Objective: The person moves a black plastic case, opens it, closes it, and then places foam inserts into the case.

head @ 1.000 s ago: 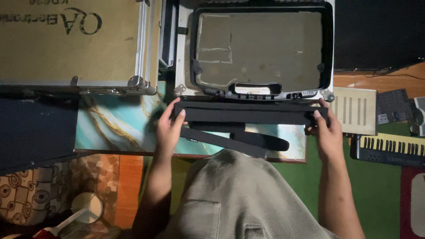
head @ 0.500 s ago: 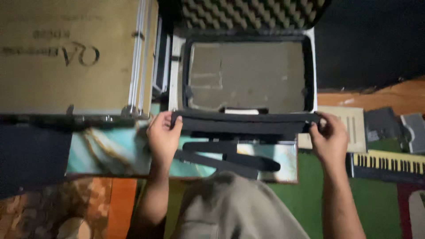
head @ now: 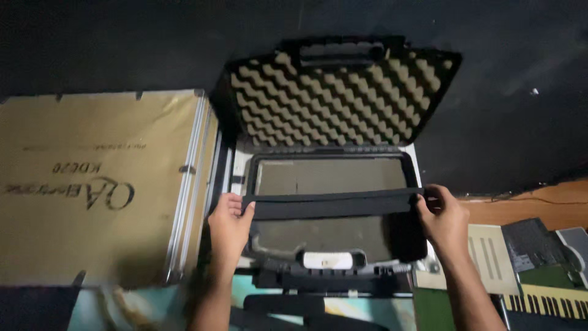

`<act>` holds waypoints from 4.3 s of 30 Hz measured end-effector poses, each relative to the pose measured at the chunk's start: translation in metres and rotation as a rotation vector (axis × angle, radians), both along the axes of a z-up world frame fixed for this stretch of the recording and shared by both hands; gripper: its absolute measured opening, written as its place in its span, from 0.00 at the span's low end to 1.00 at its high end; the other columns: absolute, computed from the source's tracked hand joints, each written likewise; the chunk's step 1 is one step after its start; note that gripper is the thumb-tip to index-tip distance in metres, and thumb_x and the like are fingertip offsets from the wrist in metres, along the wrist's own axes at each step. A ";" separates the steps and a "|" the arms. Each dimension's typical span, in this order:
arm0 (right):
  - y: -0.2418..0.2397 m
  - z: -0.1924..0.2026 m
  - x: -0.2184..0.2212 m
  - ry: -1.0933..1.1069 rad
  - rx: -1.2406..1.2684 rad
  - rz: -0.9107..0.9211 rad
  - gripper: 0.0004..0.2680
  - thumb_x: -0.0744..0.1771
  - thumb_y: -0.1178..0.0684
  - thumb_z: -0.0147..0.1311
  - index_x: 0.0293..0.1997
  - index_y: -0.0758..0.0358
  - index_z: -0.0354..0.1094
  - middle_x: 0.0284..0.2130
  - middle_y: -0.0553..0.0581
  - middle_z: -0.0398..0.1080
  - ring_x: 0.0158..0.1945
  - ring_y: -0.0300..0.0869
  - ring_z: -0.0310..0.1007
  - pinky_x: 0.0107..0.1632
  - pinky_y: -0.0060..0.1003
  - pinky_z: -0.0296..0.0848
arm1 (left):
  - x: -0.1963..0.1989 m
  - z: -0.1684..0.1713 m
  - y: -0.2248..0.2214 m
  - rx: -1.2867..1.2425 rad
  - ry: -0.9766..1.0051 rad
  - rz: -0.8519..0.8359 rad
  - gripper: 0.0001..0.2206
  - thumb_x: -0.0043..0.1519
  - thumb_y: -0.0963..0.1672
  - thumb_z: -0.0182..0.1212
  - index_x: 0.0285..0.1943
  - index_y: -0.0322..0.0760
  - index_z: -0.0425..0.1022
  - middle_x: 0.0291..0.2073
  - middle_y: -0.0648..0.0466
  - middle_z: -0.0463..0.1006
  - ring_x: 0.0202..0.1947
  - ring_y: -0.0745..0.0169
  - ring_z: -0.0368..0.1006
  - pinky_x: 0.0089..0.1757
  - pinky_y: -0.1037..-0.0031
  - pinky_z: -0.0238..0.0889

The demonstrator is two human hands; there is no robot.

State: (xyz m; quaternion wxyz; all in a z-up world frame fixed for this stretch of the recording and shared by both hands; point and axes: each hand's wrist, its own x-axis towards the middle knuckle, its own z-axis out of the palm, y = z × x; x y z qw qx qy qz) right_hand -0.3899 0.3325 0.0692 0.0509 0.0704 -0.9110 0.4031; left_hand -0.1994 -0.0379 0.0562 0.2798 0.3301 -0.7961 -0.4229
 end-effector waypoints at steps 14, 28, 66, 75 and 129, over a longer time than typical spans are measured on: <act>-0.036 -0.052 -0.086 0.289 0.200 0.095 0.10 0.64 0.59 0.65 0.47 0.71 0.75 0.39 0.68 0.72 0.39 0.57 0.74 0.43 0.46 0.74 | -0.095 -0.029 -0.046 -0.235 -0.101 -0.051 0.09 0.53 0.40 0.73 0.37 0.31 0.77 0.29 0.46 0.75 0.29 0.51 0.73 0.33 0.65 0.67; -0.039 -0.044 -0.086 0.408 0.395 0.213 0.17 0.60 0.57 0.66 0.53 0.66 0.70 0.54 0.69 0.68 0.57 0.63 0.68 0.57 0.54 0.69 | -0.102 -0.001 -0.030 -0.571 -0.374 -0.067 0.10 0.60 0.49 0.65 0.40 0.41 0.75 0.38 0.49 0.74 0.44 0.43 0.70 0.43 0.51 0.59; -0.029 0.029 0.006 0.464 0.313 0.426 0.26 0.64 0.46 0.65 0.68 0.65 0.61 0.65 0.70 0.60 0.70 0.64 0.56 0.69 0.57 0.58 | -0.012 0.042 0.016 -0.766 -0.294 -0.253 0.35 0.61 0.53 0.62 0.77 0.38 0.58 0.74 0.35 0.55 0.74 0.32 0.48 0.65 0.39 0.41; -0.012 0.073 0.144 0.362 -0.003 0.527 0.23 0.63 0.56 0.62 0.66 0.66 0.62 0.66 0.67 0.61 0.73 0.60 0.57 0.72 0.52 0.57 | 0.100 0.104 0.097 -0.601 0.014 -0.516 0.28 0.60 0.48 0.67 0.71 0.39 0.69 0.73 0.43 0.62 0.75 0.34 0.52 0.67 0.47 0.49; 0.018 -0.125 0.276 0.017 0.423 0.777 0.19 0.60 0.49 0.64 0.53 0.69 0.71 0.43 0.64 0.70 0.48 0.55 0.68 0.53 0.47 0.68 | 0.220 -0.127 0.074 -0.635 -0.368 -0.800 0.24 0.54 0.43 0.67 0.62 0.41 0.75 0.53 0.52 0.75 0.57 0.51 0.67 0.58 0.56 0.55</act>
